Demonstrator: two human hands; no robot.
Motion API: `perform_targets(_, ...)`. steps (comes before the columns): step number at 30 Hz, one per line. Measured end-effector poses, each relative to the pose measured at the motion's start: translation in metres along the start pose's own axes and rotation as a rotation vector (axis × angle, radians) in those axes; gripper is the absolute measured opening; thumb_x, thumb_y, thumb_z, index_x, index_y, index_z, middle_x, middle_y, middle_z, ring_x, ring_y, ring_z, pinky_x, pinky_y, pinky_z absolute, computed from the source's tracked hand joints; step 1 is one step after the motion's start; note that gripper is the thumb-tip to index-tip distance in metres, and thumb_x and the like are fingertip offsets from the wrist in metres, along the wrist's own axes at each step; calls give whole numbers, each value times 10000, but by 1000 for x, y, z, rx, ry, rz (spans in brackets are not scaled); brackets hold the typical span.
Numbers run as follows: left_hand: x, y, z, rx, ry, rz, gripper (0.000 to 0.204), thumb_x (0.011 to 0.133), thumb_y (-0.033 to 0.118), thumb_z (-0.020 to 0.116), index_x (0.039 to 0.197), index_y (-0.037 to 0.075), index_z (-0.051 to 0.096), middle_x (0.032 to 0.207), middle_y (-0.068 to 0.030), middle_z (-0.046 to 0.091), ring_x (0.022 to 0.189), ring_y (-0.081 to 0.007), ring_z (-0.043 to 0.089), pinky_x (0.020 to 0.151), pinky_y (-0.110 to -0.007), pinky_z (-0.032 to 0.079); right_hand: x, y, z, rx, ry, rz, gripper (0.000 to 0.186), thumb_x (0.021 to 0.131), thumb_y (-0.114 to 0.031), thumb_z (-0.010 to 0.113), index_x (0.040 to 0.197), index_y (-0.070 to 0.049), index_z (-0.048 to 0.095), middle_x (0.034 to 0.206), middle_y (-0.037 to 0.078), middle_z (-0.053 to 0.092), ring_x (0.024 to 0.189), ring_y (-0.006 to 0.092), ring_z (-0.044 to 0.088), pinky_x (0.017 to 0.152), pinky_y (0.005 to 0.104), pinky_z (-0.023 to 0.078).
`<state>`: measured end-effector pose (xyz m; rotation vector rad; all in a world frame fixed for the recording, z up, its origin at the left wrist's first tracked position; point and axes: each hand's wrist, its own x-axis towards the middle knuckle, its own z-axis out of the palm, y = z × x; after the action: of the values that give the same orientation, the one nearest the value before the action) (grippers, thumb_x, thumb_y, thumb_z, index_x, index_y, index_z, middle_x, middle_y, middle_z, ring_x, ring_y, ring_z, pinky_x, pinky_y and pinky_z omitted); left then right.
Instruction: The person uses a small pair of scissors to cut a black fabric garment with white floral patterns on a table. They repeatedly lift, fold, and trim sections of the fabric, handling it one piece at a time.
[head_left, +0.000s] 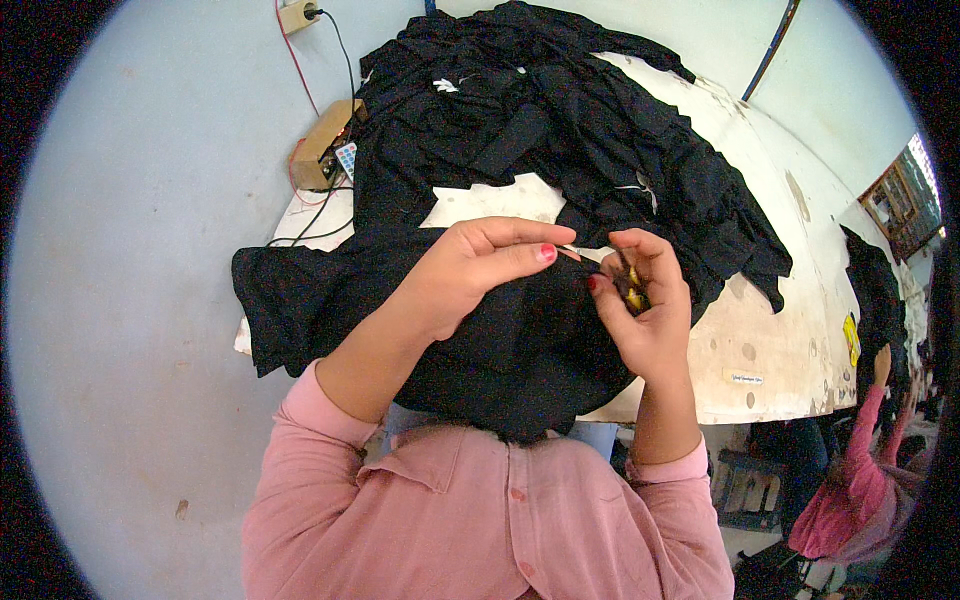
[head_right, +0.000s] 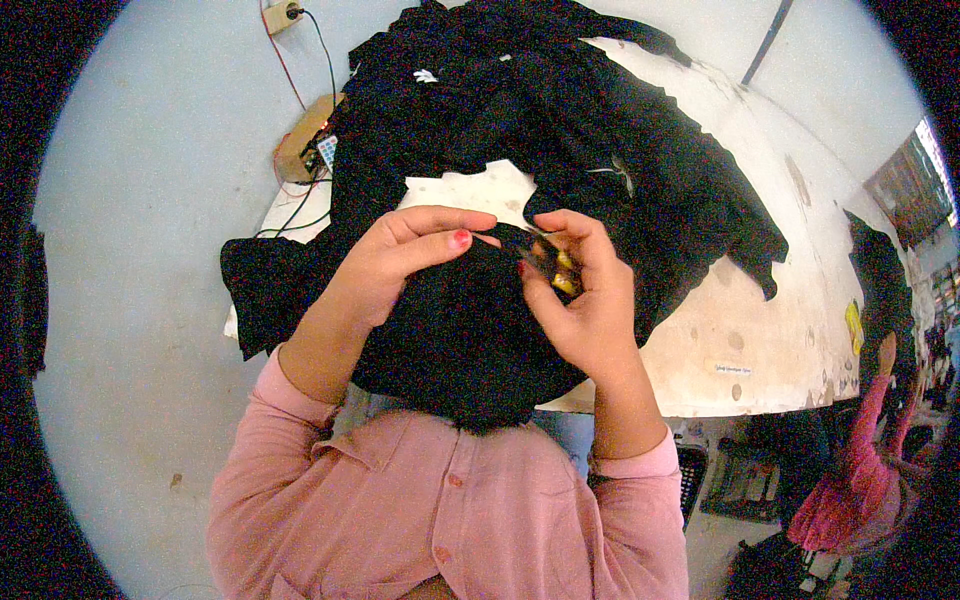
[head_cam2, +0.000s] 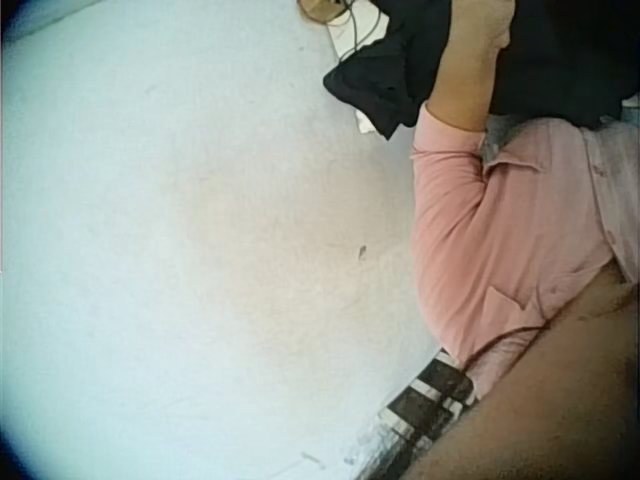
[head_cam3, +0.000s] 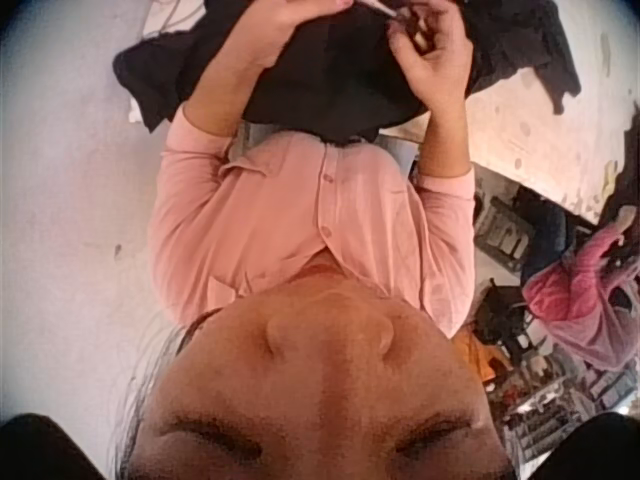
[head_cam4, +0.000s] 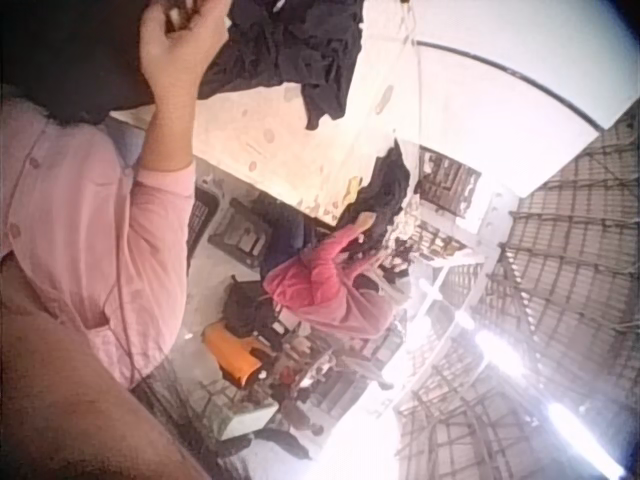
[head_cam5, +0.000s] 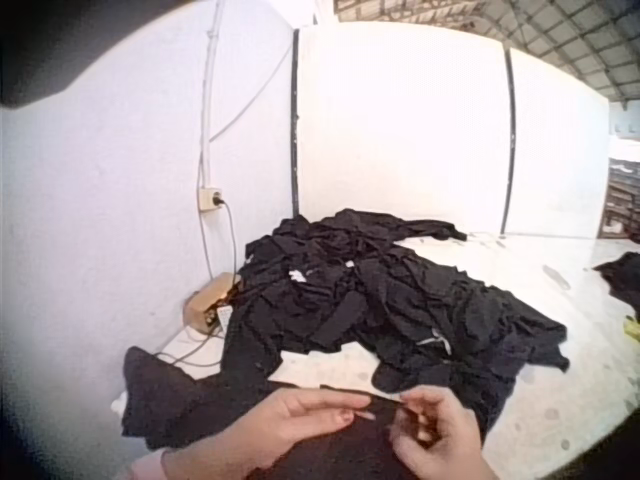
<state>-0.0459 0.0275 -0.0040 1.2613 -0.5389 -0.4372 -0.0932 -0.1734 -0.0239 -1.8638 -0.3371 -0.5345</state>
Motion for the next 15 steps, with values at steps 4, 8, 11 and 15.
perform_targets(4,-1,-2,-1,-41,14,-19,267,894,110,600,1133,-2,637,1064,-60,657,989,-98,579,903,-228,414,7,-3,-6,-308,44,-304,425,737,-74,700,1120,-25,522,930,120,621,751,222,610,729,280,481)
perform_targets(8,0,-1,1,-70,39,-17,262,901,113,589,1132,-2,639,1076,-68,657,1004,-107,577,920,-237,405,2,-17,-6,-484,15,-359,426,781,5,643,1198,12,557,932,135,581,774,225,570,732,253,452)
perform_targets(11,1,0,2,-74,28,-9,261,907,114,581,1135,1,639,1087,-68,655,1013,-107,573,921,-239,401,2,-12,-8,-642,107,-521,443,727,-51,702,1163,-42,625,883,109,638,677,229,573,598,287,463)
perform_targets(15,2,-1,3,4,36,39,263,909,120,579,1138,7,641,1086,-62,653,1012,-101,566,920,-237,395,3,-11,-9,-701,144,-622,451,683,-61,731,1128,-66,654,875,70,662,624,197,556,542,289,450)
